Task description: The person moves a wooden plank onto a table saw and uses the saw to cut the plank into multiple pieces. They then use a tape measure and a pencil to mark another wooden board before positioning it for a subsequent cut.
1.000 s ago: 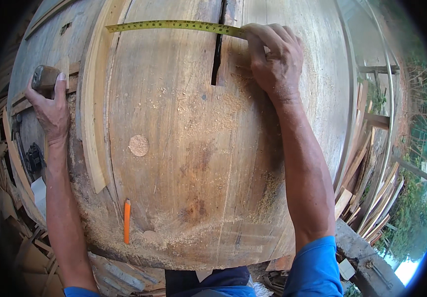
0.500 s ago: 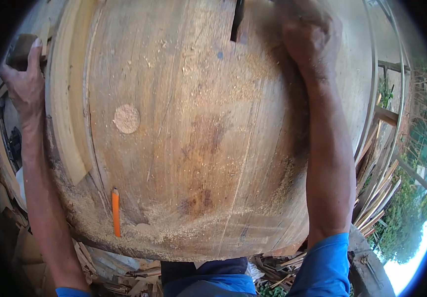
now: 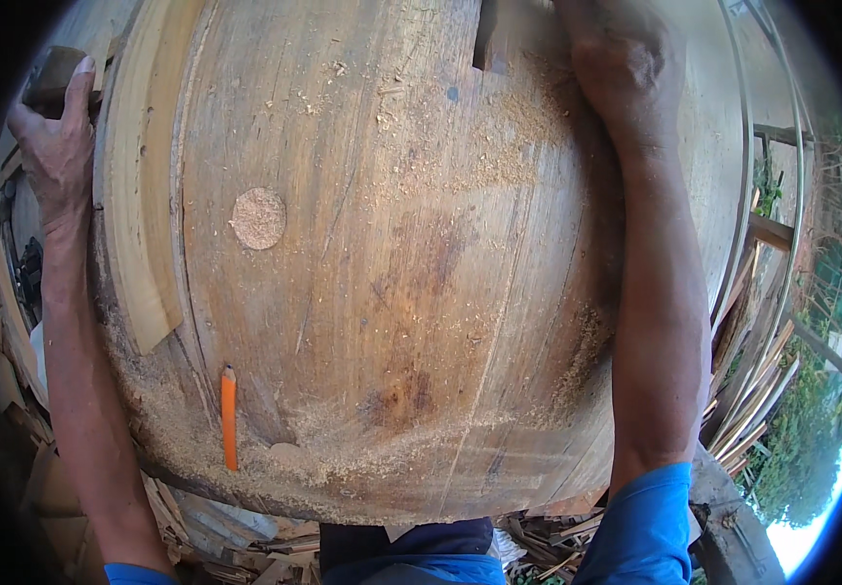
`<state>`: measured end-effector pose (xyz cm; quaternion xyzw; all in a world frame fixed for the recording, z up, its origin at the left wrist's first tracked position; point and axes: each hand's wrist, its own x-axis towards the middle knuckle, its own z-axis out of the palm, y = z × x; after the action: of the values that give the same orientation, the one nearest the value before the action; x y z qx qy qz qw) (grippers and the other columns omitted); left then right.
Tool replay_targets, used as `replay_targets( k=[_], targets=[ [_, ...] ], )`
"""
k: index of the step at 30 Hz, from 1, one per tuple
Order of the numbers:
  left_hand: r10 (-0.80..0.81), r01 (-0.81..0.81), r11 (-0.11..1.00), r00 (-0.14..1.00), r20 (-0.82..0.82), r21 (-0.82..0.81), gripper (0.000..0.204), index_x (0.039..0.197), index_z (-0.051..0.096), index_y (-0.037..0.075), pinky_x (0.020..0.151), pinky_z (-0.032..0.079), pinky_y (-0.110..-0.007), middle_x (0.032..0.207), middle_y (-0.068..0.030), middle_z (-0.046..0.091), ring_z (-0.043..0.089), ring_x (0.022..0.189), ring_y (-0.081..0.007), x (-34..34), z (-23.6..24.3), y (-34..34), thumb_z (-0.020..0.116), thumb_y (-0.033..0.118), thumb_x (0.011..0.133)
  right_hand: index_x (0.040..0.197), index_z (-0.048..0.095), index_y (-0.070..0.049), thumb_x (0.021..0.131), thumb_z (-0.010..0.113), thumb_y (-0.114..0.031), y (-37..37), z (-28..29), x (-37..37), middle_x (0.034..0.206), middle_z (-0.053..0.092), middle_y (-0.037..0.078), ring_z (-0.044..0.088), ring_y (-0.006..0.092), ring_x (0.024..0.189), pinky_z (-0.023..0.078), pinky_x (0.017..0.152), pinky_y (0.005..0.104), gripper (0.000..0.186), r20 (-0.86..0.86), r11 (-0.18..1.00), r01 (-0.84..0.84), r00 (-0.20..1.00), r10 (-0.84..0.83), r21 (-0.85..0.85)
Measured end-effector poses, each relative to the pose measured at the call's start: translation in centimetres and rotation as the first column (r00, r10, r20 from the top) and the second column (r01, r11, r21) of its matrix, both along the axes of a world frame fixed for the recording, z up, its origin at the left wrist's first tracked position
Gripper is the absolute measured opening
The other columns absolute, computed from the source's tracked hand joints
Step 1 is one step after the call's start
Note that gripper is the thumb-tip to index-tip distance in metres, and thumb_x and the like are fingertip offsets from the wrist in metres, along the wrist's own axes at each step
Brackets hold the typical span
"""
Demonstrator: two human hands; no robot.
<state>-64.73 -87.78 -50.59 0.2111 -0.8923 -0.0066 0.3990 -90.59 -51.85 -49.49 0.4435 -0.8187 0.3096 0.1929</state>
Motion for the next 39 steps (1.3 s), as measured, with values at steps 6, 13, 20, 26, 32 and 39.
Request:
replay_targets(
  k=[6,13,20,26,32,39],
  targets=[
    [0.073,-0.068,0.997,0.979,0.189,-0.032,0.062,0.134,0.052,-0.004,0.108,0.04,-0.043,0.132,-0.0211,0.056,0.054,0.123,-0.0303,0.8,-0.1,-0.7,0.074,0.037,0.093,0.088,0.075,-0.008,0.084,0.069,-0.007,0.2,-0.3,-0.7,0.086,0.07,0.013,0.068,0.0327,0.084,0.052,0.075,0.0407,0.008,0.013,0.999,-0.033,0.999,0.033,-0.022],
    [0.005,0.106,0.842,0.979,-0.205,0.528,0.056,0.136,0.051,-0.008,0.113,0.039,-0.04,0.141,-0.0217,0.053,0.053,0.131,-0.0304,-0.1,1.9,0.3,0.057,0.036,0.103,0.085,0.076,-0.009,0.083,0.068,-0.009,0.0,-0.1,-0.6,0.084,0.07,0.013,0.068,0.0324,0.082,0.052,0.074,0.041,0.008,-0.01,1.0,0.014,1.0,-0.014,0.006],
    [-0.483,0.552,0.278,0.788,-0.382,0.787,0.053,0.149,0.042,-0.001,0.125,0.026,-0.045,0.148,-0.0199,0.05,0.045,0.14,-0.0316,-2.1,6.5,-7.2,0.033,0.033,0.11,0.099,0.075,-0.013,0.086,0.068,-0.016,0.3,-0.5,-1.1,0.09,0.069,0.009,0.067,0.0341,0.084,0.053,0.073,0.0395,0.014,-0.063,0.997,0.022,0.998,-0.017,0.077],
    [-0.499,0.475,-0.341,0.64,-0.584,0.811,0.054,0.13,0.055,-0.011,0.096,0.047,-0.038,0.092,-0.0111,0.066,0.06,0.093,-0.024,-2.4,4.6,-7.6,0.046,0.037,0.106,0.097,0.076,-0.015,0.088,0.069,-0.015,0.7,-0.3,-1.9,0.086,0.07,0.006,0.067,0.0299,0.08,0.052,0.072,0.0378,0.011,-0.243,1.0,-0.02,0.97,0.017,-0.01],
    [-0.203,0.517,-0.046,0.833,-0.515,0.855,0.042,0.106,0.062,-0.005,0.076,0.045,-0.035,0.07,-0.0038,0.051,0.051,0.069,-0.0181,-2.2,4.1,-4.9,0.049,0.035,0.106,0.098,0.072,-0.023,0.09,0.068,-0.015,-0.1,-1.4,-4.5,0.094,0.069,-0.001,0.062,0.021,0.094,0.035,0.093,0.0426,0.012,-0.046,0.887,0.383,0.912,-0.407,-0.258],
    [-0.027,0.484,0.075,0.875,-0.484,0.872,0.035,0.098,0.06,0.0,0.066,0.045,-0.033,0.064,-0.0042,0.048,0.052,0.062,-0.0176,-3.7,4.5,-2.4,0.048,0.032,0.106,0.092,0.072,-0.023,0.086,0.063,-0.016,-4.6,-1.1,-11.7,0.088,0.068,0.0,0.063,0.0212,0.093,0.035,0.097,0.0444,0.013,-0.281,0.921,0.388,0.884,-0.374,-0.005]
  ],
)
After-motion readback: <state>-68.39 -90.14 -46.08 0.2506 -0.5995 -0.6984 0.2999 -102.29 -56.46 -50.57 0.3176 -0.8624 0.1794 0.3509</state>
